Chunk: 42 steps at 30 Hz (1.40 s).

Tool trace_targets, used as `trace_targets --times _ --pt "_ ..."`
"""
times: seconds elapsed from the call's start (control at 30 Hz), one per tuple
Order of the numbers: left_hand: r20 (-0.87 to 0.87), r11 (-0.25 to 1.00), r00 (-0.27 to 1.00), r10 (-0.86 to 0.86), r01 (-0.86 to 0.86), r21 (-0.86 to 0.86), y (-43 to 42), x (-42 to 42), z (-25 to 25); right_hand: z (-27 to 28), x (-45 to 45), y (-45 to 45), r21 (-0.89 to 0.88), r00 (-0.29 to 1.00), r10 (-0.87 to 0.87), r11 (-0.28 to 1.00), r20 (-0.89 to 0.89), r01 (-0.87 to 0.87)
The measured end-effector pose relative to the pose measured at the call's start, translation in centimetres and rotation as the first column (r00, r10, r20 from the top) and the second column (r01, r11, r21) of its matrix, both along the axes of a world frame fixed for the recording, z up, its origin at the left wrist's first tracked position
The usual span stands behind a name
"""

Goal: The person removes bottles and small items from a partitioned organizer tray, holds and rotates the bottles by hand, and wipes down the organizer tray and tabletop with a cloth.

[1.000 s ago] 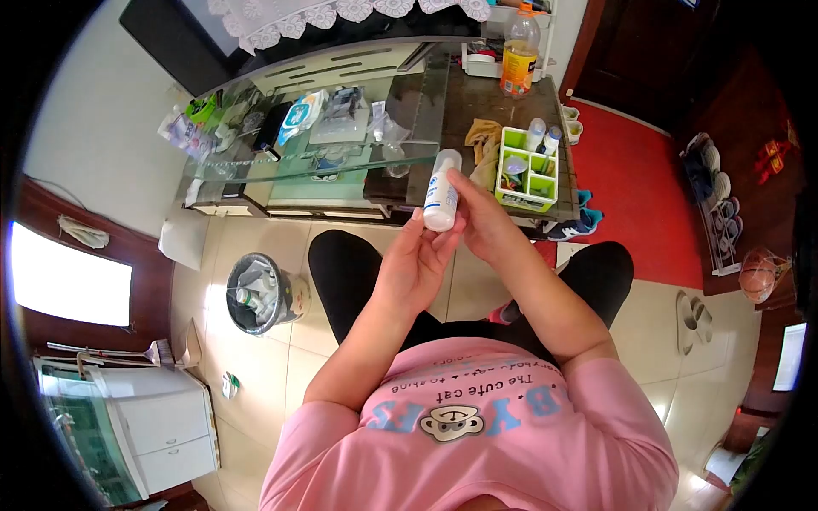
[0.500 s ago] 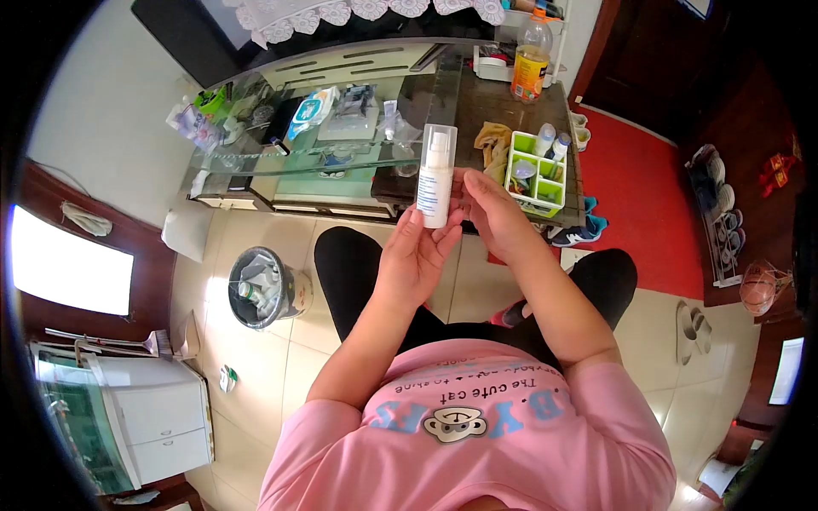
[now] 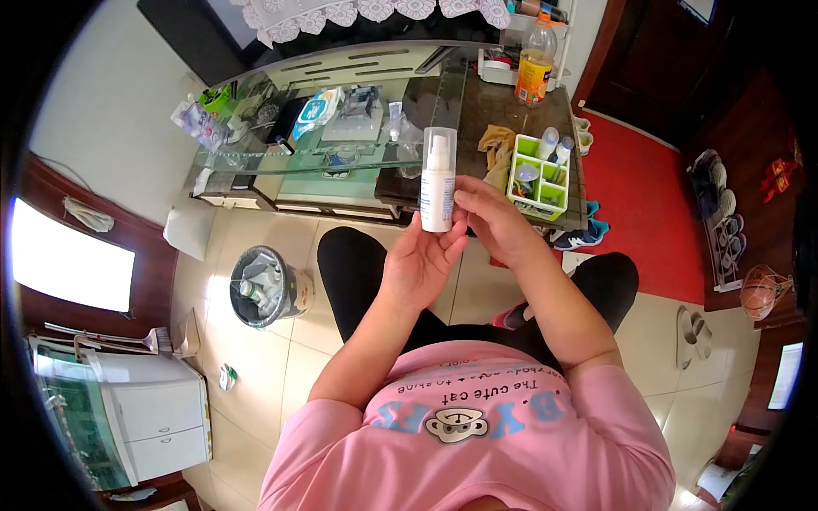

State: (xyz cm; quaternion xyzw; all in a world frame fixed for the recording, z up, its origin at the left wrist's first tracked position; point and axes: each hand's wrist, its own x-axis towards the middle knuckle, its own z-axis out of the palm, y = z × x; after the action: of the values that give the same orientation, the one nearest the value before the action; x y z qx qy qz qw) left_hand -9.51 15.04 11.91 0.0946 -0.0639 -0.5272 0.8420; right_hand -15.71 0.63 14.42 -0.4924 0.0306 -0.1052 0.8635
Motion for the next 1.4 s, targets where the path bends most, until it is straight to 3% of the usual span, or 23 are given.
trace_targets --times 0.13,0.23,0.3,0.33,0.4,0.5,1.17,1.4 --pt "-0.022 0.998 0.998 -0.057 0.057 -0.028 0.0 0.2 -0.7 -0.3 0.3 0.2 -0.001 1.0 -0.025 1.0 -0.012 0.025" --pt "0.089 0.981 0.98 -0.18 0.186 -0.063 0.0 0.5 -1.1 -0.3 0.1 0.0 -0.021 0.999 -0.003 1.0 -0.034 0.002" --pt "0.199 0.99 0.974 -0.109 0.089 0.11 0.0 0.2 -0.5 -0.5 0.1 0.0 -0.023 0.997 -0.056 0.998 -0.046 0.055" --pt "0.198 0.99 0.974 -0.11 0.089 0.11 -0.1 0.1 -0.5 -0.6 0.2 0.1 -0.024 0.993 -0.108 0.994 -0.057 0.107" --pt "0.208 0.958 0.978 -0.002 -0.058 0.281 -0.1 0.1 -0.5 -0.5 0.4 0.0 -0.02 0.988 -0.142 0.99 -0.061 0.141" --pt "0.233 0.934 0.973 0.0 -0.083 0.347 -0.1 0.3 0.1 -0.7 0.4 -0.3 -0.014 0.981 -0.18 0.984 -0.064 0.18" --pt "0.306 0.946 0.952 0.007 -0.106 0.306 -0.2 0.3 0.5 -0.3 0.5 0.1 -0.038 0.972 -0.222 0.975 -0.076 0.219" --pt "0.35 0.95 0.937 0.002 -0.112 0.292 -0.2 0.1 0.5 0.1 0.3 0.6 -0.164 0.958 -0.268 0.954 -0.098 0.25"
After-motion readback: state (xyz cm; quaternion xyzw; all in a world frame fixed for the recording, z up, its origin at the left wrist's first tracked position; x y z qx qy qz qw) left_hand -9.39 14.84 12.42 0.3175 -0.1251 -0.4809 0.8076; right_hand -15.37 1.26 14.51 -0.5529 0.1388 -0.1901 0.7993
